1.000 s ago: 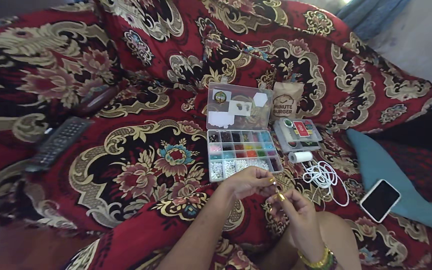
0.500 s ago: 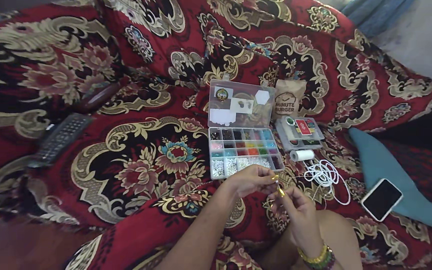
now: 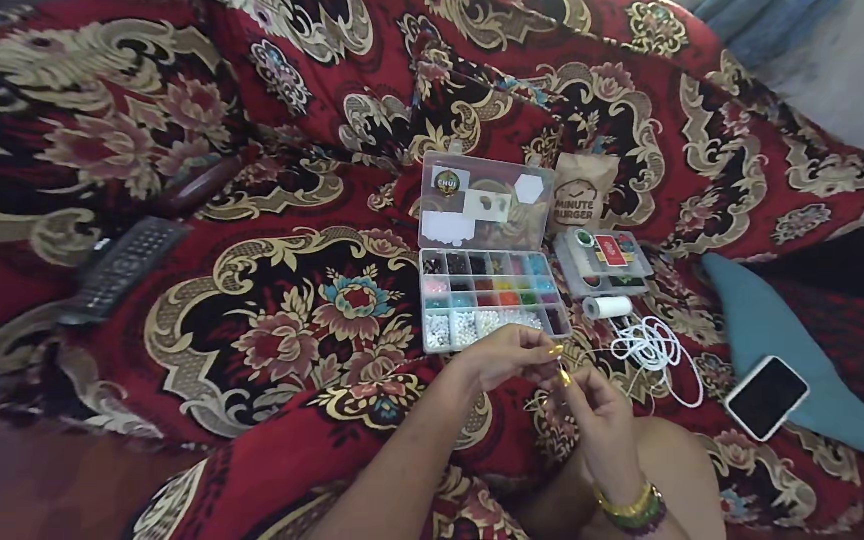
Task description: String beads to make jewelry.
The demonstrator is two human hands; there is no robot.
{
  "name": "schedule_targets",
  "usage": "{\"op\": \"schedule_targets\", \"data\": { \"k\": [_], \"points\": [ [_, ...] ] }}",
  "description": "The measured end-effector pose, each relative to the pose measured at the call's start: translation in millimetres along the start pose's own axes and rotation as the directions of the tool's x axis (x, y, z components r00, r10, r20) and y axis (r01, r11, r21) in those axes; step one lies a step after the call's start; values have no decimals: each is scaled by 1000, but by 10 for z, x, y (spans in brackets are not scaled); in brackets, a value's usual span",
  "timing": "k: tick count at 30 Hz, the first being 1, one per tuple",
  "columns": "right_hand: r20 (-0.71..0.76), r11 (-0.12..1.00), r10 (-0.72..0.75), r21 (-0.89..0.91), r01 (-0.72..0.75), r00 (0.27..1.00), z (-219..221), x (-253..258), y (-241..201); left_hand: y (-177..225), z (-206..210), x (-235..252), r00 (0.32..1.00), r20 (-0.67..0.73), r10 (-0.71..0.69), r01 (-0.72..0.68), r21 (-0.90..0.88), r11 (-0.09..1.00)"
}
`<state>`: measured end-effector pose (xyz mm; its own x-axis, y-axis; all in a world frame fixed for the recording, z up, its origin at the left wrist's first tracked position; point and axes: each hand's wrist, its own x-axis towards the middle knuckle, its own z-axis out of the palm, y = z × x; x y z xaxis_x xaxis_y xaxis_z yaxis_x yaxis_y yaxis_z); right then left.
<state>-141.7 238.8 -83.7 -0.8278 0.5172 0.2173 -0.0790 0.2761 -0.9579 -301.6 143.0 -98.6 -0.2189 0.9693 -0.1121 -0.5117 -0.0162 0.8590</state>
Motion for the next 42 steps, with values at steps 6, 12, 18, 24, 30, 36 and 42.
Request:
{"op": "schedule_targets", "data": {
  "k": [6,12,18,24,30,36,42],
  "points": [
    [-9,1000,16,-5,-16,1000,-6,-7,12,-9,-4,12,1000,-2,0,0,-1,1000],
    [-5,1000,13,-5,-13,1000,-7,-8,20,-7,-1,8,1000,-10,9,-9,9,1000],
    [-3,1000,23,7,-23,1000,-20,8,31,-1,-9,9,1000,10,30,-30,52,998],
    [21,997,72,27,-72,997,-54,5,75,57,-4,-20,996,4,93,-91,275,957],
    [46,988,133,76,-137,990,-66,12,56,97,32,-29,990,-52,132,-104,369,924],
    [101,980,151,118,-163,983,-87,27,65,86,1,-13,985,-71,159,-121,377,918],
    [84,983,141,102,-150,986,-77,36,53,72,-10,-10,981,-45,189,-159,369,916]
  ]
}}
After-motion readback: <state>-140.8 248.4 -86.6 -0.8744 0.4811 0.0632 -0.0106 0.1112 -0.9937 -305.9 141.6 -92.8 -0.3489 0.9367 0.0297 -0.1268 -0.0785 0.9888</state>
